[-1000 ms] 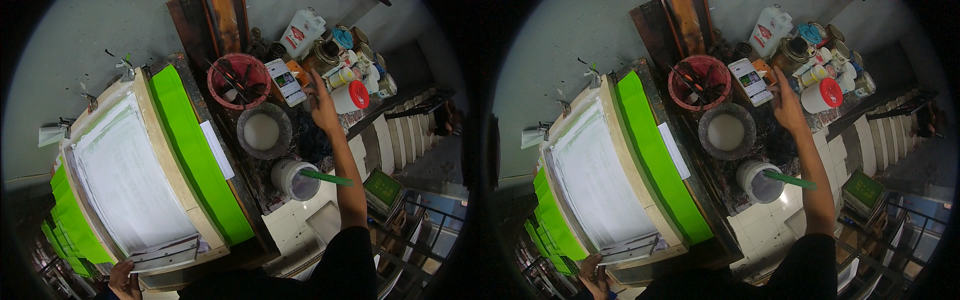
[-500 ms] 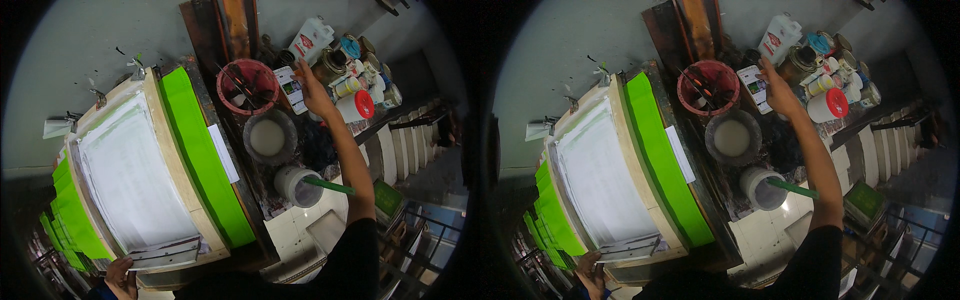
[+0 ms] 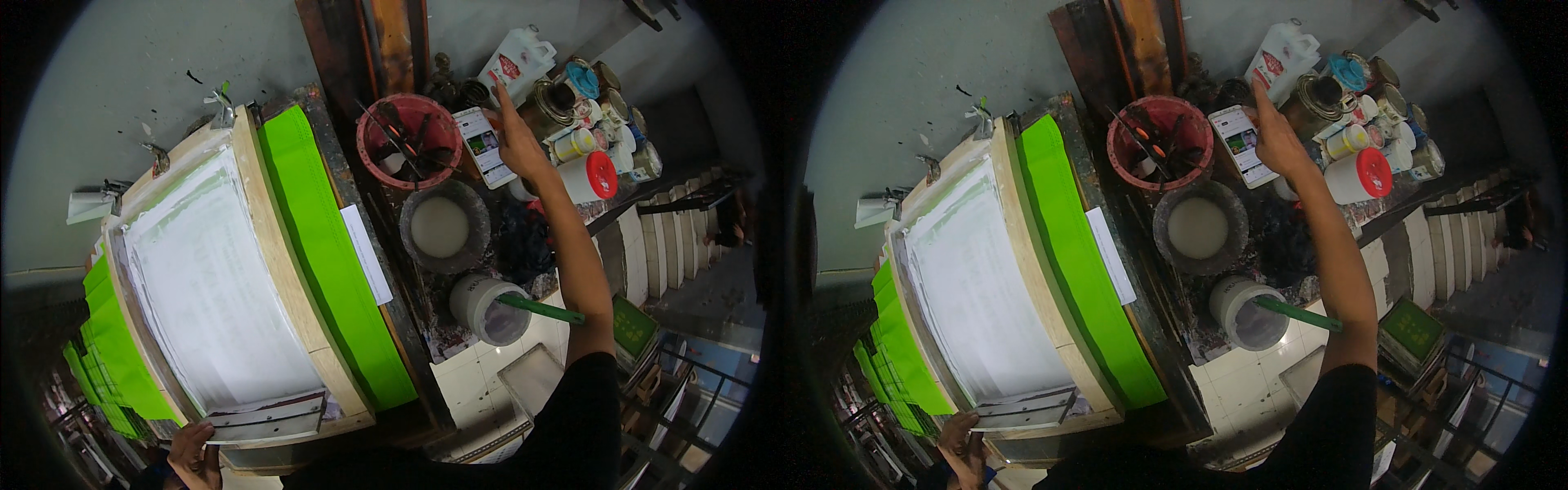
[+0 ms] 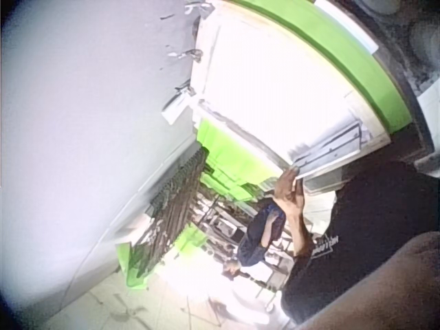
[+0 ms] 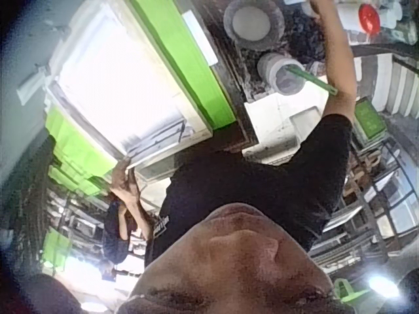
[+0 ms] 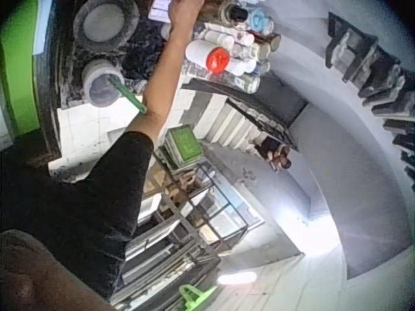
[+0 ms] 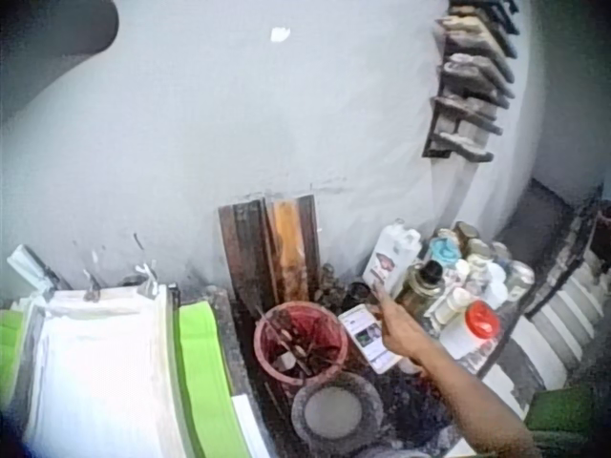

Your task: The person performs screen printing on green bags by placing a bag on the printing station, lowering the mesh screen, applying white ink across the screen using a squeegee, and lifting the screen to reveal the printed design.

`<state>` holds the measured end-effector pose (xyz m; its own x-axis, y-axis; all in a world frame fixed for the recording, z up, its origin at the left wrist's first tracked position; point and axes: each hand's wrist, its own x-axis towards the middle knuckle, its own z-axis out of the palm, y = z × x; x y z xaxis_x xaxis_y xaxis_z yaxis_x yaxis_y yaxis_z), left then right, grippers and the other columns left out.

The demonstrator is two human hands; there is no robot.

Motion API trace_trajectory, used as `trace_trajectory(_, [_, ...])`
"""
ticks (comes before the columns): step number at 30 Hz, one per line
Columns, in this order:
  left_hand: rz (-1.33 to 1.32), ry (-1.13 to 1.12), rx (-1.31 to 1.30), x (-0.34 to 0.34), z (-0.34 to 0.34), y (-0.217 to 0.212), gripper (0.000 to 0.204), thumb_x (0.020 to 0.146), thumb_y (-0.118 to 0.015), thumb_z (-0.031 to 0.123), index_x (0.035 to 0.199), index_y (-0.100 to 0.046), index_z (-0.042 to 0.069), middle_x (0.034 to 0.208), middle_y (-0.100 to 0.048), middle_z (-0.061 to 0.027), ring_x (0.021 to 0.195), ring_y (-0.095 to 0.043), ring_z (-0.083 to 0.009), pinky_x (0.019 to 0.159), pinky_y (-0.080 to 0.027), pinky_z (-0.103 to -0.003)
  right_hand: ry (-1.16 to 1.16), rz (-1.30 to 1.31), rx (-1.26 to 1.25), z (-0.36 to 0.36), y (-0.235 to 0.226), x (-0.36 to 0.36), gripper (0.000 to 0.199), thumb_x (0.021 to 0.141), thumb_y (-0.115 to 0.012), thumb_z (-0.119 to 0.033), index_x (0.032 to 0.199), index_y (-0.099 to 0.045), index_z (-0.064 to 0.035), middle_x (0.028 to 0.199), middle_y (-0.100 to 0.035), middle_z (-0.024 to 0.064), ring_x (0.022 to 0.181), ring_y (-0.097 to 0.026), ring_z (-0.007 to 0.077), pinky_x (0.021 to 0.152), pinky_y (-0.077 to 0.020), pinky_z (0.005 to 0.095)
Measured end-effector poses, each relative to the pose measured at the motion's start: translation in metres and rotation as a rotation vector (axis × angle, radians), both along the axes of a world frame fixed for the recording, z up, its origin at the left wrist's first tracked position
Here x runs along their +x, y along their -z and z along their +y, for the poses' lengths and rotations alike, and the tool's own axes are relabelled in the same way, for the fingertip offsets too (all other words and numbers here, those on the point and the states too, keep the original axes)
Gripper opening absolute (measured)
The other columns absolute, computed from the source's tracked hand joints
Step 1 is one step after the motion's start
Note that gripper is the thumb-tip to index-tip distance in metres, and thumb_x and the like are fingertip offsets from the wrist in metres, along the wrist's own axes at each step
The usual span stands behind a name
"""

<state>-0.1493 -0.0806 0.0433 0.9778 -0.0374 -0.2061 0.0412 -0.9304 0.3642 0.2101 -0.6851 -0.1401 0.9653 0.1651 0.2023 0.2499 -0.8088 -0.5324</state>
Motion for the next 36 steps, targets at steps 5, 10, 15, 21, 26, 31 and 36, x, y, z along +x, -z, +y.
trace_trajectory(5, [0.008, 0.024, 0.035, -0.001, 0.001, 0.0, 0.024, 0.089, -0.073, 0.008, 0.112, -0.074, 0.005, 0.109, -0.075, -0.0153, 0.107, -0.07, -0.0344, 0.098, -0.053, -0.044, -0.066, -0.006, -0.003, -0.004, 0.004, 0.002, 0.096, 0.074, -0.045, 0.022, 0.16, -0.013, -0.0067, 0.141, -0.053, 0.0319, 0.133, -0.05, 0.0452, 0.111, -0.0401, 0.049])
trace_trajectory(10, [0.007, 0.018, 0.042, -0.001, 0.002, 0.0, 0.023, 0.089, -0.073, 0.009, 0.111, -0.074, 0.004, 0.108, -0.075, -0.0152, 0.105, -0.07, -0.0346, 0.097, -0.053, -0.044, -0.019, 0.151, 0.002, -0.002, -0.001, 0.003, 0.098, 0.079, -0.039, 0.023, 0.163, -0.006, -0.0135, 0.16, -0.032, 0.0253, 0.143, -0.041, 0.0395, 0.119, -0.0329, 0.0447])
trace_trajectory(15, [-0.04, -0.12, -0.096, -0.011, 0.005, 0.011, 0.023, 0.079, -0.073, 0.005, 0.101, -0.074, -0.002, 0.1, -0.074, -0.0197, 0.099, -0.07, -0.0362, 0.099, -0.049, -0.047, 0.021, 0.073, 0.027, 0.001, -0.013, -0.006, 0.094, 0.08, -0.041, 0.022, 0.163, -0.009, -0.0123, 0.153, -0.041, 0.0265, 0.136, -0.05, 0.0399, 0.114, -0.0385, 0.0447])
trace_trajectory(21, [-0.052, -0.065, -0.121, -0.011, 0.013, 0.014, 0.022, 0.079, -0.073, 0.004, 0.1, -0.074, -0.002, 0.1, -0.074, -0.0211, 0.099, -0.071, -0.0388, 0.098, -0.051, -0.048, 0.006, 0.05, 0.09, 0.0, -0.016, -0.025, 0.094, 0.08, -0.044, 0.02, 0.162, -0.011, -0.0102, 0.143, -0.053, 0.0279, 0.131, -0.056, 0.0389, 0.111, -0.041, 0.0448])
trace_trajectory(26, [0.025, -0.16, -0.151, -0.012, 0.006, 0.01, 0.025, 0.079, -0.069, 0.0, 0.103, -0.073, -0.004, 0.106, -0.073, -0.0205, 0.106, -0.068, -0.0365, 0.102, -0.047, -0.047, 0.009, 0.065, 0.116, 0.01, -0.02, -0.048, 0.093, 0.081, -0.045, 0.019, 0.162, -0.011, -0.0106, 0.144, -0.054, 0.025, 0.133, -0.053, 0.0391, 0.112, -0.0395, 0.046])
trace_trajectory(31, [0.005, -0.154, -0.154, -0.011, 0.004, 0.01, 0.025, 0.079, -0.068, -0.001, 0.103, -0.073, -0.004, 0.106, -0.073, -0.0205, 0.107, -0.067, -0.0362, 0.102, -0.047, -0.047, 0.041, 0.051, 0.09, 0.001, -0.011, -0.068, 0.092, 0.083, -0.046, 0.019, 0.162, -0.011, -0.0106, 0.144, -0.053, 0.0248, 0.134, -0.052, 0.039, 0.112, -0.039, 0.0462])
trace_trajectory(36, [0.004, -0.173, -0.14, -0.015, 0.005, 0.012, 0.025, 0.078, -0.067, -0.002, 0.103, -0.073, -0.004, 0.107, -0.072, -0.0206, 0.107, -0.066, -0.0363, 0.101, -0.047, -0.047, 0.016, 0.073, 0.11, 0.012, -0.016, -0.087, 0.09, 0.083, -0.047, 0.019, 0.161, -0.012, -0.0095, 0.145, -0.052, 0.0253, 0.133, -0.053, 0.0383, 0.112, -0.0397, 0.046])
